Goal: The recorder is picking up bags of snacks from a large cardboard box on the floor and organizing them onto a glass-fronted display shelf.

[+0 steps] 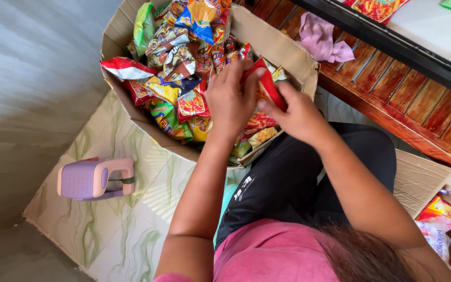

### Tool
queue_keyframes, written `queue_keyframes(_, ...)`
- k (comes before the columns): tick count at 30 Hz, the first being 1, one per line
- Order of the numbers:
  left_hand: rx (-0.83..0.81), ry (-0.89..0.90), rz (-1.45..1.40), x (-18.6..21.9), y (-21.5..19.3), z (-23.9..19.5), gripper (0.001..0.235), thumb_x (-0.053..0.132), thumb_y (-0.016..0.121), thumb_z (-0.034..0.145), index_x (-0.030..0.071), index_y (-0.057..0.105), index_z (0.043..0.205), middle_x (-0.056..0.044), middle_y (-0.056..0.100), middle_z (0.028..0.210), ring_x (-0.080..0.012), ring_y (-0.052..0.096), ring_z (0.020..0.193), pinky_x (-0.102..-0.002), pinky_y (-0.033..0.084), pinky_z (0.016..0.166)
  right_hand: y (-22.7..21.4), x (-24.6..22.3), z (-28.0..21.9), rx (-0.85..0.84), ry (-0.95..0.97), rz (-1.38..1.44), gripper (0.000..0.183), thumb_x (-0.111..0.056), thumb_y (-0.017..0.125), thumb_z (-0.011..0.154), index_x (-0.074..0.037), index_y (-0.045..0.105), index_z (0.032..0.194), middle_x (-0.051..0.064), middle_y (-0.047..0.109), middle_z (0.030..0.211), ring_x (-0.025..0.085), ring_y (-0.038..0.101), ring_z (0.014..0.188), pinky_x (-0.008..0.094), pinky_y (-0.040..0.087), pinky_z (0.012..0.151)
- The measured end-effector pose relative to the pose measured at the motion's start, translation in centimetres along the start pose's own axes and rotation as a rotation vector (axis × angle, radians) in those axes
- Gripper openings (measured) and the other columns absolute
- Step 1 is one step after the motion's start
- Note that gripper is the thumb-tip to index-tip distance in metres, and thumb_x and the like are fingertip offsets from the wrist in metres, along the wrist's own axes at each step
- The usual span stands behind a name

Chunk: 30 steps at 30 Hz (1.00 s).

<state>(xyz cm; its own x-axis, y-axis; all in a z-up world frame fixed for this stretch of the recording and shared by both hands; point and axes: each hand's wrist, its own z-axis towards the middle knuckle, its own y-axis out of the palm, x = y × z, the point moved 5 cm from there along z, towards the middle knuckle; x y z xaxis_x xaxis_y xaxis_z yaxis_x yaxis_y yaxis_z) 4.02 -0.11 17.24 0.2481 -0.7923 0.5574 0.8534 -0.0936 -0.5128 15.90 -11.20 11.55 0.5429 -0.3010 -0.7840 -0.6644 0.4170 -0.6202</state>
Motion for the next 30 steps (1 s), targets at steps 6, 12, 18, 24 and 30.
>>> queue_keyframes(6,-0.059,0.064,-0.219,1.8,-0.5,1.8,0.041,0.027,0.089,0.083,0.008,0.066,0.111,-0.005,0.071,0.108,-0.0264,0.070,0.103,-0.041,0.051,0.093,-1.4,-1.7,0.0,-0.024,-0.282,0.458,0.047,-0.017,0.074,0.099,0.000,0.054,0.138,0.006,0.067,0.127,0.013,0.063,0.116,0.032,0.052,0.100)
queue_keyframes(12,-0.110,-0.461,-0.749,-1.9,0.9,-1.1,0.069,0.025,0.081,0.092,0.002,0.043,0.145,-0.010,0.065,0.131,-0.0154,0.065,0.118,-0.030,0.055,0.102,-1.8,1.7,0.9,0.099,0.056,0.763,0.035,-0.017,0.074,0.101,-0.002,0.063,0.131,0.005,0.071,0.121,0.012,0.065,0.109,0.031,0.056,0.097)
queue_keyframes(18,-0.388,-0.672,-0.906,-3.5,3.3,-4.8,0.059,0.020,0.078,0.093,-0.003,0.051,0.139,-0.012,0.072,0.121,-0.0145,0.069,0.108,-0.030,0.057,0.093,-2.8,1.5,1.3,-0.042,0.055,0.973,0.046,-0.011,0.077,0.092,-0.003,0.058,0.133,0.005,0.069,0.124,0.014,0.066,0.114,0.033,0.056,0.102)
queue_keyframes(24,-0.525,-0.683,-0.741,-2.0,2.3,-3.6,0.056,0.023,0.077,0.091,0.001,0.055,0.138,-0.008,0.075,0.109,-0.0132,0.072,0.098,-0.030,0.058,0.086,-4.2,5.2,3.4,0.027,0.114,1.091,0.025,-0.002,0.080,0.093,0.001,0.069,0.116,0.010,0.074,0.110,0.016,0.071,0.100,0.033,0.060,0.094)
queue_keyframes(30,-0.495,-0.715,-0.857,-4.2,5.9,-3.3,0.049,0.022,0.076,0.094,0.001,0.058,0.135,-0.010,0.075,0.112,-0.0137,0.071,0.098,-0.030,0.058,0.088,-5.2,4.4,4.4,0.117,-0.063,0.876,0.022,-0.001,0.082,0.096,0.002,0.072,0.115,0.012,0.075,0.110,0.016,0.070,0.100,0.031,0.059,0.094)
